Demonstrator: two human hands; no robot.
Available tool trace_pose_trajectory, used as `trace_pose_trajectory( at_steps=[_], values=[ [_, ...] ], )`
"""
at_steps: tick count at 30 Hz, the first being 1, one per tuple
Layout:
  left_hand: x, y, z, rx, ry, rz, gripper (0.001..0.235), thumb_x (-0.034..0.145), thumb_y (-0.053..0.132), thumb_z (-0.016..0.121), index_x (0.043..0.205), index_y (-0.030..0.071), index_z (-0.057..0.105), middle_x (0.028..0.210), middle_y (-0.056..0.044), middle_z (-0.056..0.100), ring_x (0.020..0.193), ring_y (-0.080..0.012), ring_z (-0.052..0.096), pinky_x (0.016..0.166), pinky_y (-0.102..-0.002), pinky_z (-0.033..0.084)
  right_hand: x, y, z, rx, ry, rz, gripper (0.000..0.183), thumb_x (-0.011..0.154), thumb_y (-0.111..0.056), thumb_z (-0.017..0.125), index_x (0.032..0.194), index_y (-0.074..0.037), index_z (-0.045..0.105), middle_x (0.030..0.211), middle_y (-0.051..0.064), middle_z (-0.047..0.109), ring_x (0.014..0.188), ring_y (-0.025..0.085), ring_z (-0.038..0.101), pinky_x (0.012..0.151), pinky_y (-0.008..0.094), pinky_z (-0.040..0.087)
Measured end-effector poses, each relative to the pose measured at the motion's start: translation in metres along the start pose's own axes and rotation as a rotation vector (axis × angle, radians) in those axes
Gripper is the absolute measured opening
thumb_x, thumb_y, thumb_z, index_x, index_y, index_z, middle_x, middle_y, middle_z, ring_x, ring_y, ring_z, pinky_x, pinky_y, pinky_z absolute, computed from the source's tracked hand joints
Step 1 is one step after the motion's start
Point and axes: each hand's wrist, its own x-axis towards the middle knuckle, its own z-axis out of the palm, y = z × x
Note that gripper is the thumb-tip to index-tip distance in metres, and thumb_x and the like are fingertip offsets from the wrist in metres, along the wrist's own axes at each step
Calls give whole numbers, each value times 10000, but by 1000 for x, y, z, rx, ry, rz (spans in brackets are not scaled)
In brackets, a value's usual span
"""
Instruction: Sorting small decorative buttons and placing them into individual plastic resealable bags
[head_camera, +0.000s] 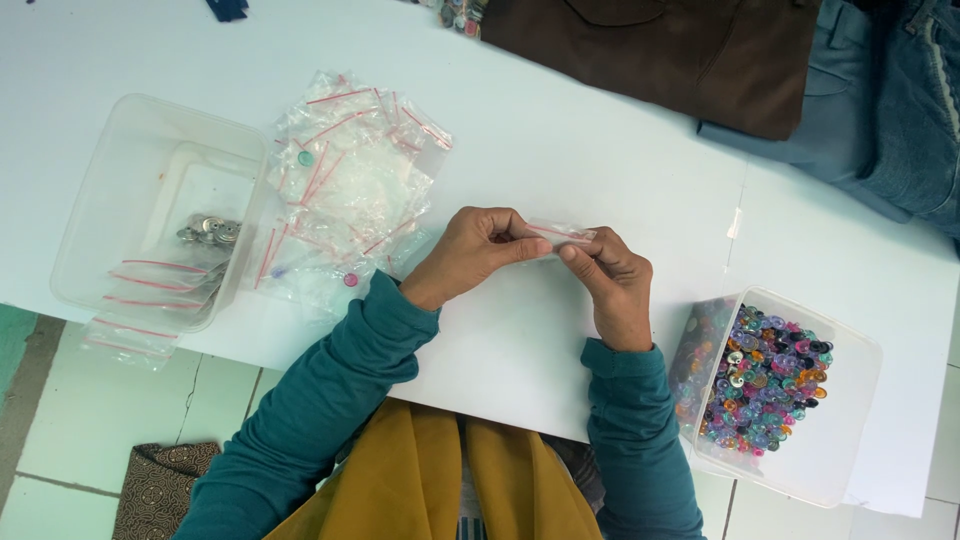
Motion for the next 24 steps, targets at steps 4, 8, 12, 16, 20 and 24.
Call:
trace_pose_trajectory(
  at_steps=[4, 8, 12, 16, 20, 24],
  values=[
    [0, -3, 0, -6, 1, 9, 202, 891, 193, 805, 905, -1, 749, 751, -82, 691, 745, -84, 595, 670, -225, 522, 0, 5, -6, 18, 24, 6, 108, 965, -83, 739, 873, -26, 750, 848, 83, 639, 825, 133, 523, 768, 295, 412],
    [1, -12, 1, -1, -23, 9, 197, 900, 193, 794, 921, 4, 743, 776, -83, 705, 758, -90, 610, 672, -229, 523, -1, 2, 4, 25, 15, -15, 95, 948, -92, 759, 895, -12, 751, 880, 87, 642, 859, 131, 526, 793, 299, 427],
    [2, -16, 1, 42, -74, 31, 161, 919, 200, 771, 936, 46, 727, 791, -44, 692, 781, -103, 610, 705, -244, 494, -2, 5, 2, 30, 18, -38, 101, 928, -83, 772, 873, -2, 745, 890, 107, 639, 897, 159, 541, 816, 321, 434],
    [2, -9, 1, 71, -74, 58, 131, 915, 198, 774, 920, 82, 714, 797, -21, 695, 797, -102, 619, 737, -252, 482, -1, 5, -4, 45, 40, -35, 127, 964, -80, 728, 865, 0, 729, 878, 116, 633, 893, 194, 568, 821, 332, 433],
    [-1, -5, 2, 81, -97, 52, 124, 923, 208, 761, 909, 105, 695, 789, -2, 685, 799, -97, 610, 747, -256, 464, -2, 4, -1, 62, 49, -39, 143, 995, -123, 695, 915, -10, 731, 923, 100, 642, 939, 176, 570, 847, 322, 433],
    [-3, 1, 5, 138, -159, 38, 134, 938, 237, 738, 931, 113, 690, 796, 12, 671, 814, -100, 600, 804, -277, 459, -3, 0, 9, 63, 41, -44, 122, 983, -113, 706, 930, -8, 739, 891, 96, 631, 913, 171, 561, 836, 319, 425]
  ],
)
